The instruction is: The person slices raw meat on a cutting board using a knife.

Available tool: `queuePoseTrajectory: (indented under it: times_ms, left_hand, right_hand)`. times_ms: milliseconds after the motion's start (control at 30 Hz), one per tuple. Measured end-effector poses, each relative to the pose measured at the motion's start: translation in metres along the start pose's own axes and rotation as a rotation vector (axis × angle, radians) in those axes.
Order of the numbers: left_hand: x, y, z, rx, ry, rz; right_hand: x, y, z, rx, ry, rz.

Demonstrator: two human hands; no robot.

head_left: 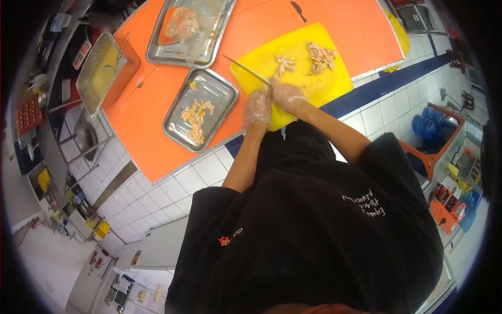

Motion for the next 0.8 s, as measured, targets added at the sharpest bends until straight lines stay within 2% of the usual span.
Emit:
queuePoseTrajectory:
  times_ms: [33, 167, 200, 267, 333, 467, 567, 633, 667, 733, 767, 800]
  left_hand:
    - [-0.001, 0.001, 0.000, -0.001, -0.025, -0.021]
    - [0.003, -0.002, -0.007, -0.012, -0.025, 0.028]
    - [0.006, -0.004, -0.008, -0.037, -0.096, 0.102]
    - [0.007, -0.007, -0.011, -0.063, -0.165, 0.186]
    - [0.022, -0.002, -0.015, 0.048, -0.395, 0.387]
    - [0.013, -0.026, -0.031, -0.072, -0.291, 0.299]
    - [-0.001, -0.025, -0.041, 0.034, -0.262, 0.443]
    - [0.000, -0.008, -0.045, 0.169, -0.127, 0.251]
    - [0.007, -0.002, -0.043, 0.169, -0.124, 0.247]
    - [0.014, -0.003, -0.038, 0.029, -0.047, 0.120]
    - [0.015, 0.000, -0.036, 0.031, -0.044, 0.118]
    - [0.015, -0.007, -0.032, -0.076, -0.071, 0.160]
  right_hand:
    - [0.007, -0.006, -0.004, -0.046, -0.060, 0.014]
    - [-0.032, 0.027, 0.029, -0.035, 0.002, 0.022]
    - [-0.054, 0.037, 0.056, -0.058, 0.001, 0.026]
    - [-0.073, 0.030, 0.107, 0.114, 0.170, 0.109]
    - [-0.088, 0.035, 0.129, 0.107, 0.165, 0.118]
    - [-0.094, 0.033, 0.123, 0.049, 0.098, 0.088]
    - [-0.104, 0.023, 0.114, -0.066, 0.221, 0.046]
    - [-0.093, 0.006, 0.115, -0.097, 0.247, 0.004]
    - [-0.090, -0.001, 0.115, -0.122, 0.274, -0.036]
    - [-0.084, 0.010, 0.112, -0.121, 0.241, -0.037]
    - [-0.081, 0.016, 0.112, -0.114, 0.209, -0.034]
    - [-0.075, 0.014, 0.114, -0.115, 0.212, -0.036]
Point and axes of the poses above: each hand's wrist, its own z-axis away from the middle knuckle, its own y-axis out of the palm, x = y × z, the point moved 8 cm from there along -z, towards the middle knuckle
